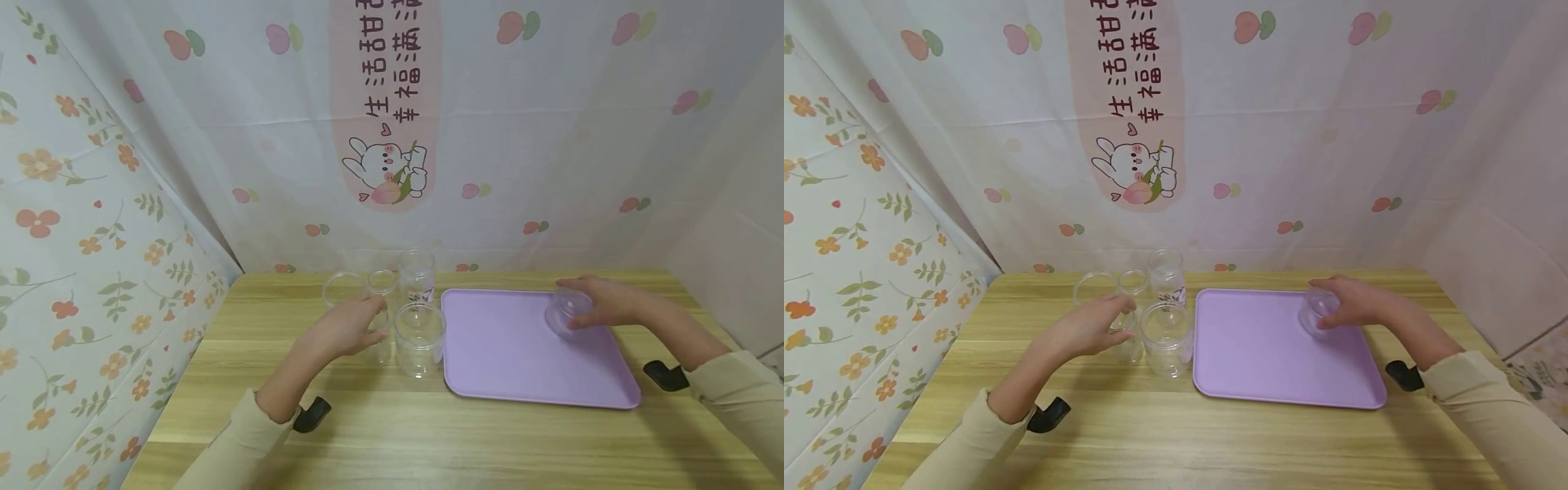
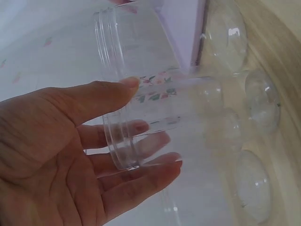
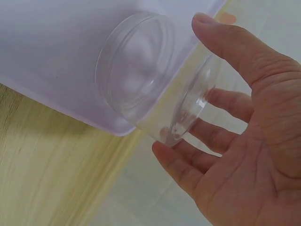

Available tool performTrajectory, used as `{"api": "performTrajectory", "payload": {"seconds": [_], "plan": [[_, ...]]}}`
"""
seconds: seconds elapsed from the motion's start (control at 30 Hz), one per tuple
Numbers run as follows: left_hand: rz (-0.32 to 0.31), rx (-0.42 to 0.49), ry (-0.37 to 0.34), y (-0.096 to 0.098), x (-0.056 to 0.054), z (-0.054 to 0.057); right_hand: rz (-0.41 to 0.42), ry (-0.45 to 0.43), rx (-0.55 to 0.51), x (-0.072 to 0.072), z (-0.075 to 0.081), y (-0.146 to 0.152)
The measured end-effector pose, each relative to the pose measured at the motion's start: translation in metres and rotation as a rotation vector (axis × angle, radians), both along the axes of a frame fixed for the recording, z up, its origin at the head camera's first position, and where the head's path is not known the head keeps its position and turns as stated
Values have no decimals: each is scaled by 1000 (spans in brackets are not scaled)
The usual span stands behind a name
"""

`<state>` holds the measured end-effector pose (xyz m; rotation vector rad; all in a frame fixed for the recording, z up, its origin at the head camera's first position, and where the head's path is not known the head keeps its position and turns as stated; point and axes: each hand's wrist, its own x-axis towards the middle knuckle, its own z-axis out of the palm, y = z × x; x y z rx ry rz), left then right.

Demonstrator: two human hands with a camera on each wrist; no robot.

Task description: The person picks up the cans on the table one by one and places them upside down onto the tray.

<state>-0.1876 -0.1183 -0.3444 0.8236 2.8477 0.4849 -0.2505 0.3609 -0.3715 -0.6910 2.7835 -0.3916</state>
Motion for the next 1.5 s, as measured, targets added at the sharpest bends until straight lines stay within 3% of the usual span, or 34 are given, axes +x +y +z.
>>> {"api": "performTrajectory", "payload": {"seconds": [0.3,0.6,1.07,1.23,1.5], "plan": [[2,-104,5,8,-2,6,-32,-7,7,3,1,-3],[7,-121,-5,10,-4,6,-27,1,-30,5,-1,-3],[14,-44,25,8,-4,1,-39,31,-103,13,3,1],[0,-5,69,5,-3,-2,-45,59,-77,15,6,3],[-16,40,113,0,0,-5,-24,130,-163,18,14,1]]}}
